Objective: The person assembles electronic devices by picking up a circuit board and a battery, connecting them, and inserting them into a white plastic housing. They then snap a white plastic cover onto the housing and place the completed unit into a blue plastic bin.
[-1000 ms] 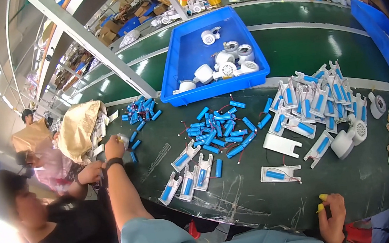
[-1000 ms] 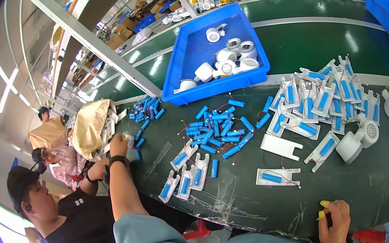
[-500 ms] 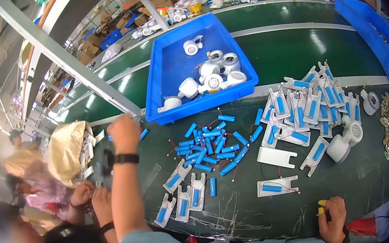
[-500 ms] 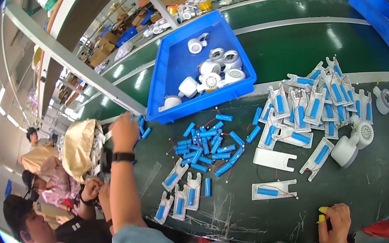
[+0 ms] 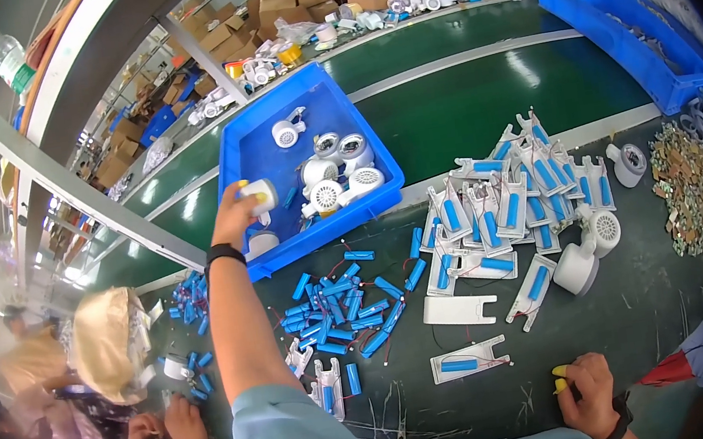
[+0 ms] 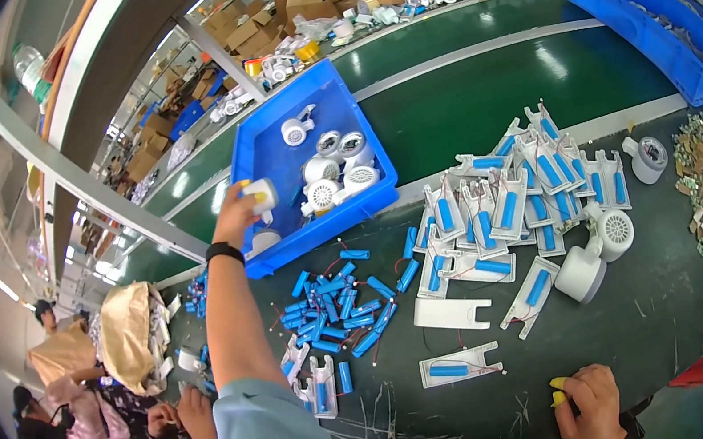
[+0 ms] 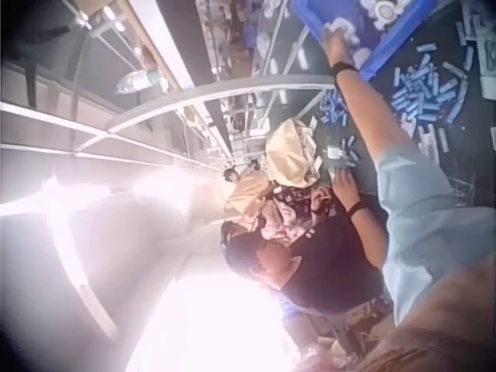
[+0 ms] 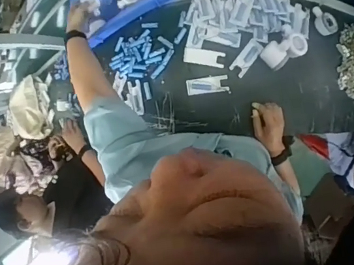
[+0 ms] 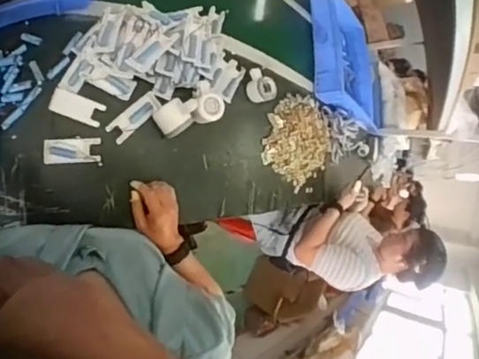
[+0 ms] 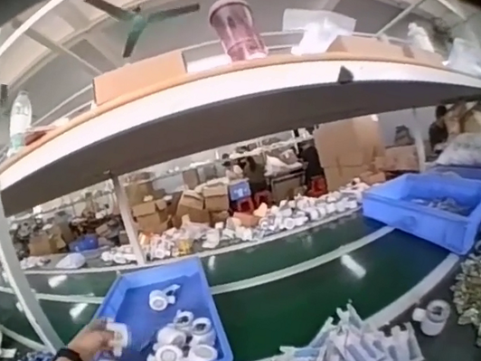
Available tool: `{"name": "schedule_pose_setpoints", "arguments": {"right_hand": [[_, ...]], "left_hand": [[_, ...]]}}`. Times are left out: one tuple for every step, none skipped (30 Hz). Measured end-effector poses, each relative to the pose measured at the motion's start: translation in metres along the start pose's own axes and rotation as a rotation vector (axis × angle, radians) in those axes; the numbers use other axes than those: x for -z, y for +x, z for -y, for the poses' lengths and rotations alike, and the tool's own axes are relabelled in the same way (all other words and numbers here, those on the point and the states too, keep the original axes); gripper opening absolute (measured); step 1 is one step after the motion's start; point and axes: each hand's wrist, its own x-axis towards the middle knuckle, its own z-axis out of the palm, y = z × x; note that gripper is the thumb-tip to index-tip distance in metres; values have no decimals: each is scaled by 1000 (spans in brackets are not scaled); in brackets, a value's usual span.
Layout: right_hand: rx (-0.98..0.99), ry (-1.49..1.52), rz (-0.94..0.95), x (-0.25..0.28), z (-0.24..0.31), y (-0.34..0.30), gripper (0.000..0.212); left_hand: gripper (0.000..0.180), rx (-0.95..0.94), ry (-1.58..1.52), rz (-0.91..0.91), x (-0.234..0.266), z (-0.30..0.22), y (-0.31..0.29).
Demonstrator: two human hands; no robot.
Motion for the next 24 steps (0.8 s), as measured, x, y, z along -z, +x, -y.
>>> {"name": "schedule_pose_setpoints", "arguments": {"right_hand": [[4,-4,-9,0,1,1,27],[9,-8,-18,0,1,2,28],[8,-5,-17,0,-1,1,28],[7,13,-12,0,-5,0,28],[7,29,-8,1,-7,0,27],[5,35,-9,0,-6,0,27],[13,41,-9,0,-5,2,27],[22,46,-11,0,-3,3,27],[18,45,-13,1,-3,2,27],[12,52,-13,0,-3,1,27],[8,61,-14,1,-3,1,26],[6,61,-18,2,-3,1,26],[-12,63,-8,4,-1,0,26],[-29,65,2,8,1,-1,25],[-38,61,-7,10,2,-2,25],[-86,112,18,13,5,-2,26],[-135,162,44,17,9,-2,26],[-156,156,39,20,12,0,26],[-206,284,54,24,17,3,26],[-244,424,79,25,17,7,27],[-215,439,83,30,21,5,30],[-249,426,71,32,23,4,30],[-229,504,94,35,27,4,31],[-200,587,122,36,30,5,32]], "left_hand": [[69,43,-350,-45,9,0,-4],[69,43,-343,-48,16,0,-7],[64,0,-428,-9,21,1,-9],[60,-46,-514,31,24,1,-11],[60,-46,-512,33,27,3,-11],[58,-143,-513,-38,30,8,-12],[56,-242,-513,-109,34,12,-12],[54,-343,-512,-179,38,14,-11],[50,-351,-534,-316,36,7,-15],[50,-354,-533,-314,39,0,-17],[48,-423,-587,-359,45,-8,-19],[47,-492,-641,-403,48,-17,-24],[44,-513,-664,-349,47,-33,-34],[41,-524,-669,-346,44,-49,-45],[41,-549,-723,-286,42,-62,-54],[41,-572,-776,-227,40,-75,-66],[41,-601,-836,-83,36,-89,-80],[46,-588,-857,-49,19,-107,-97],[47,-578,-862,87,9,-116,-110],[49,-566,-857,205,2,-121,-129],[52,-532,-833,220,-15,-134,-149],[54,-534,-842,328,-35,-139,-161],[56,-435,-922,427,-55,-144,-177],[58,-334,-994,513,-73,-147,-196]]}}
